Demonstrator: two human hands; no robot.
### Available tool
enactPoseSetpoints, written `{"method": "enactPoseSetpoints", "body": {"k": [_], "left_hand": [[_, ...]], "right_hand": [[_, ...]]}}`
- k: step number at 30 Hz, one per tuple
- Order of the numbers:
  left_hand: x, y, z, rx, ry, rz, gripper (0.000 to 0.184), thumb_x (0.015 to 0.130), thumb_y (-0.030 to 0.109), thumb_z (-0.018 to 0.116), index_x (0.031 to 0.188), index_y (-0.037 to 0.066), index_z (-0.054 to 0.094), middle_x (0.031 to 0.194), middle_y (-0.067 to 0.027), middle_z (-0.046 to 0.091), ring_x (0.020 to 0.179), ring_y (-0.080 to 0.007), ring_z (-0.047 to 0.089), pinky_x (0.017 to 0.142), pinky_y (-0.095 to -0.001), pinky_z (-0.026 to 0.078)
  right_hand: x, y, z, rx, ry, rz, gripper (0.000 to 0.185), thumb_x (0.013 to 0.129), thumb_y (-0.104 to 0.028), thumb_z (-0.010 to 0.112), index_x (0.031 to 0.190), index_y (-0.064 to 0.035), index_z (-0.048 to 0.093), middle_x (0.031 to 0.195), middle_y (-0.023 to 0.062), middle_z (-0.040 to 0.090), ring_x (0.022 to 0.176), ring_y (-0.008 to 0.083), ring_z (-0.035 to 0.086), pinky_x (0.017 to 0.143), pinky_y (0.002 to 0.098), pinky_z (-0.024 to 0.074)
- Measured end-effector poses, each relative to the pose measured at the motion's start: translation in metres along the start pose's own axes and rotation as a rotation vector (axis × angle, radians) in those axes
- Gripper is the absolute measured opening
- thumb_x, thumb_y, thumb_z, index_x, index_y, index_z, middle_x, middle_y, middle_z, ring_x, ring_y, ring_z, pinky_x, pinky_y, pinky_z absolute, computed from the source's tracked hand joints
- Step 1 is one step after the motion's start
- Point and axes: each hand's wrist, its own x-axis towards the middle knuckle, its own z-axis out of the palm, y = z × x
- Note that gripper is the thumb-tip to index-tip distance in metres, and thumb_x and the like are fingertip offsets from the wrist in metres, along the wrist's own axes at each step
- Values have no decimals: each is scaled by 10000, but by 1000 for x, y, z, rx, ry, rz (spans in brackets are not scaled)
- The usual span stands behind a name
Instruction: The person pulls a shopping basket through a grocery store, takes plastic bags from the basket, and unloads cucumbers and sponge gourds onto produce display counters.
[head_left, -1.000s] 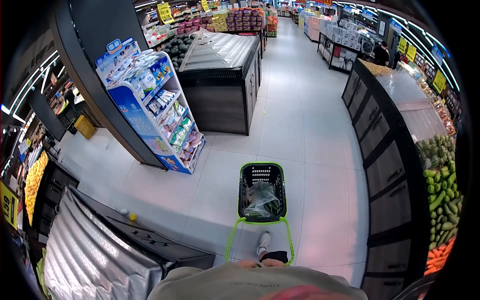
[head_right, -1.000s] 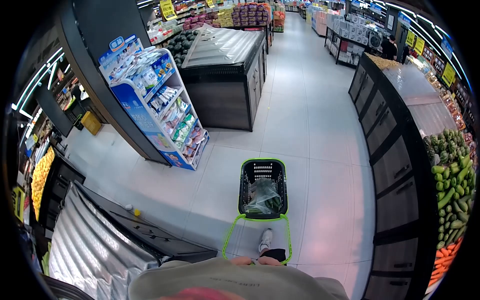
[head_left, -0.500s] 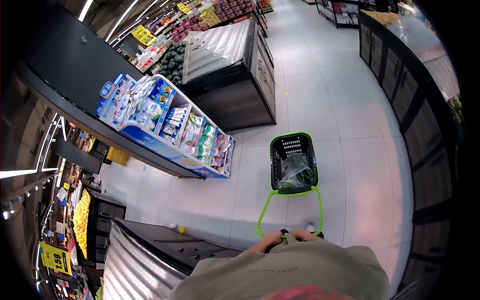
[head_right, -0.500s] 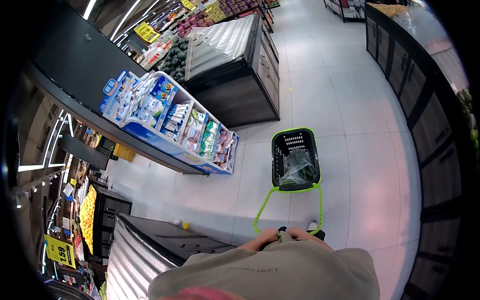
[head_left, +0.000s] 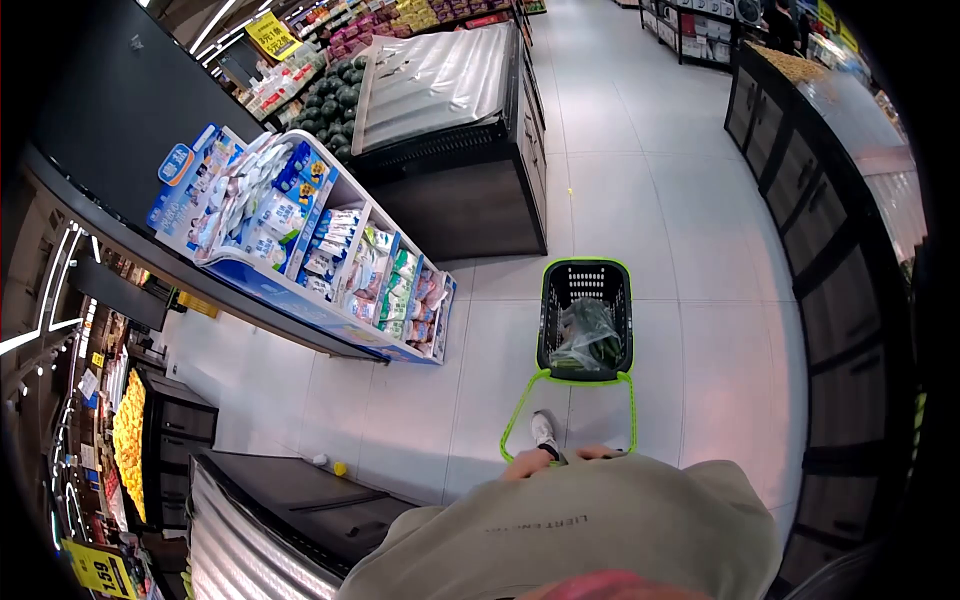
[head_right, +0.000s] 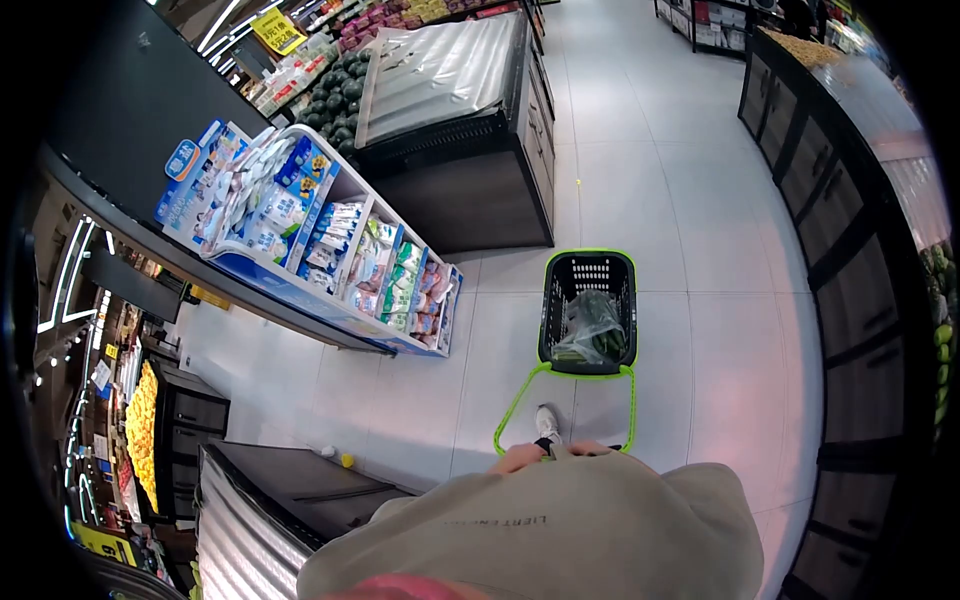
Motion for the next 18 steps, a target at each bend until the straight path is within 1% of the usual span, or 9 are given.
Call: {"method": "enactPoseSetpoints", "body": {"k": [1, 3, 6, 9, 11, 13, 16, 17, 18], "left_hand": [[0, -6, -19, 23, -4, 5, 383, 720, 363, 555, 1070, 217, 609, 965, -108, 629, 905, -291, 598, 746, -420, 476], [9, -19, -52, 53, -4, -4, 345, 681, 324, 595, 963, 132, 640, 966, -113, 631, 896, -286, 604, 726, -419, 476], [24, -29, -91, 59, 36, 32, 326, 692, 329, 581, 940, 127, 643, 946, -122, 635, 885, -294, 606, 714, -423, 477], [58, -36, -105, 81, 59, 88, 323, 706, 346, 567, 922, 119, 646, 929, -130, 635, 885, -305, 602, 714, -429, 475], [72, -32, -122, 42, 27, 131, 339, 712, 361, 562, 934, 118, 643, 936, -136, 632, 888, -316, 598, 717, -430, 473], [92, -28, -143, 2, 24, 169, 355, 718, 375, 557, 946, 117, 641, 942, -142, 629, 891, -326, 593, 720, -431, 472], [114, -36, -154, -38, -57, 296, 385, 726, 398, 562, 990, 127, 628, 964, -160, 620, 893, -346, 586, 730, -430, 470], [123, -33, -161, -32, -76, 336, 386, 725, 395, 568, 1002, 132, 624, 967, -165, 619, 890, -349, 585, 733, -430, 470], [129, -36, -169, -29, -66, 341, 386, 725, 395, 568, 1002, 132, 624, 967, -165, 619, 890, -349, 585, 733, -430, 470]], "right_hand": [[16, -5, -7, -45, -10, 82, 435, 754, -400, 568, 1057, -91, 611, 1072, 132, 603, 983, 249, 572, 822, 361, 432], [46, -16, -19, -133, -35, 254, 430, 746, -396, 568, 1043, -88, 616, 1054, 140, 607, 968, 265, 576, 812, 367, 436], [80, -34, -40, -245, -54, 462, 422, 733, -388, 569, 1021, -84, 623, 1027, 151, 613, 945, 289, 582, 796, 376, 442], [100, -49, -67, -278, -36, 626, 415, 721, -381, 570, 1000, -80, 631, 999, 162, 619, 922, 313, 588, 780, 384, 448], [100, -65, -87, -372, 71, 675, 408, 725, -391, 554, 988, -92, 643, 974, 167, 626, 898, 341, 595, 752, 412, 467], [103, -67, -108, -446, 66, 763, 407, 737, -390, 541, 992, -89, 642, 997, 168, 620, 932, 322, 591, 771, 408, 468], [108, -68, -129, -452, 56, 864, 389, 740, -323, 544, 1033, -80, 623, 1040, 163, 608, 971, 306, 583, 792, 407, 467], [111, -43, -138, -426, 46, 832, 383, 732, -318, 557, 1025, -82, 630, 1047, 155, 609, 977, 305, 582, 799, 408, 467], [110, -48, -148, -387, 41, 817, 382, 733, -310, 562, 1036, -86, 625, 1055, 149, 607, 983, 297, 581, 806, 404, 463]]}}
